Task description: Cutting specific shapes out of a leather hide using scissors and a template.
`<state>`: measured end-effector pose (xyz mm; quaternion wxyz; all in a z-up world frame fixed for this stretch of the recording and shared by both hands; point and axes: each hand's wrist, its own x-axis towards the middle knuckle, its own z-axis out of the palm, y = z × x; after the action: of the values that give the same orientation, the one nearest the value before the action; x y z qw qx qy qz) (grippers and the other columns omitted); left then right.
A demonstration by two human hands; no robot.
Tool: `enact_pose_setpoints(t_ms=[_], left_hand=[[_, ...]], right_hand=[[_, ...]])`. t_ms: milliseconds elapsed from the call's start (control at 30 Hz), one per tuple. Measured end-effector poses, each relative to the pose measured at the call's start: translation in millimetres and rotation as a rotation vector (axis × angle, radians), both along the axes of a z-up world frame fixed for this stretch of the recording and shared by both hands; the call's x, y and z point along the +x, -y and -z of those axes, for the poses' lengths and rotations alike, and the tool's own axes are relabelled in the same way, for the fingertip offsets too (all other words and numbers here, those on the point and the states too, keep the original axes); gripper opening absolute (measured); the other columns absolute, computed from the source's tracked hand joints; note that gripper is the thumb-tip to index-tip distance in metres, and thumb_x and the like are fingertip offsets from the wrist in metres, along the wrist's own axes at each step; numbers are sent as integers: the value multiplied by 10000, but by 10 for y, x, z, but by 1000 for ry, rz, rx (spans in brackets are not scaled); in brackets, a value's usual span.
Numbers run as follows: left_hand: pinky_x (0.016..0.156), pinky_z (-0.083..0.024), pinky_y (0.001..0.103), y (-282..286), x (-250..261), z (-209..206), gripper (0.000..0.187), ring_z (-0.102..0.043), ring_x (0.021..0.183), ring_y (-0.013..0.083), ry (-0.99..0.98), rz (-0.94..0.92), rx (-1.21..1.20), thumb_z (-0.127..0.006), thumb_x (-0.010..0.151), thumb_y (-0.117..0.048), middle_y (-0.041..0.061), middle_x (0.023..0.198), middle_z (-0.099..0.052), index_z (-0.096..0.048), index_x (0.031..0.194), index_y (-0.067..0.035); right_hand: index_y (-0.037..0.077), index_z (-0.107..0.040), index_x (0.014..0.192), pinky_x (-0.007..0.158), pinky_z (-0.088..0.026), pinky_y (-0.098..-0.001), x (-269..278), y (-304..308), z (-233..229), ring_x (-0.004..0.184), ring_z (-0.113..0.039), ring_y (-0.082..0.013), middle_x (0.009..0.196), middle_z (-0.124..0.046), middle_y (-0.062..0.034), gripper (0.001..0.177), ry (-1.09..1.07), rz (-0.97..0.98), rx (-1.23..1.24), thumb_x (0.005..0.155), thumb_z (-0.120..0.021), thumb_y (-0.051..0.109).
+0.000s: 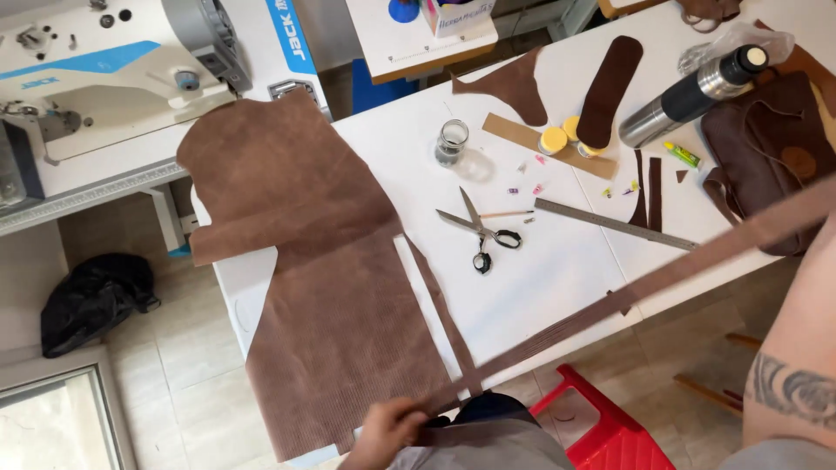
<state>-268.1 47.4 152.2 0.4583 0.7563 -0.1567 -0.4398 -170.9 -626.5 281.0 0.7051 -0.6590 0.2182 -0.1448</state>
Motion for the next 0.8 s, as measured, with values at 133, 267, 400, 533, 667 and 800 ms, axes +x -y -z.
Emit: enact_pose_setpoints(t_ms=[133,267,400,533,667,800], left_hand=[[673,-485,286,64,378,-881,254,-637,728,135,237,-453,-290,-646,965,-250,32,811,-676,-669,775,-82],[1187,-347,373,767,833,-1575,721,-471,1434,227,142,-663,-691,-602,951,-460,154,1564,-491,-502,1453,48],[1207,-339,517,1304,714,-1262,215,-374,1494,372,-447,-743,-1269,-481,1071,-149,272,1599,-382,-582,1157,19],[1200,-348,431,1692,775,-1337,496,-432,1481,281,-560,-928,-952,-442,1020,-193,193,1586,-480,-496,1475,-3],[1102,-453,372,2055,844,-1166,166,-473,1435,280,-466,-640,-901,-591,992,-215,233,1554,-501,-524,975,-64],[1174,-328,407,2130,988,-729,92,-418,1465,292,-153,-484,-989,-518,1054,-108,244,1584,-434,-439,1090,-140]], right_hand=[[67,-675,1106,737,-532,-364,-434,-1504,572,850,-664,-241,969,-700,-83,163,-505,243,-746,1107,-596,210],[40,-752,911,953,-554,-415,-523,-3948,-464,1133,-687,-345,1232,-669,-217,205,484,-573,-521,998,-610,162],[29,-692,948,1245,-298,-611,-507,-4249,-498,1506,-324,-479,1598,-322,-282,203,480,-571,-554,892,-524,-70],[-2,-662,992,1190,-305,-549,-684,-3995,-127,1451,-302,-431,1543,-325,-277,149,310,-517,-555,1000,-542,87],[13,-632,1039,900,-495,-406,-610,-3525,48,1034,-599,-307,1146,-628,-155,193,287,-218,-691,972,-457,60],[-26,-655,927,771,-549,-346,-286,-2875,110,935,-646,-293,998,-660,-174,147,225,-42,-757,817,-582,-92]])
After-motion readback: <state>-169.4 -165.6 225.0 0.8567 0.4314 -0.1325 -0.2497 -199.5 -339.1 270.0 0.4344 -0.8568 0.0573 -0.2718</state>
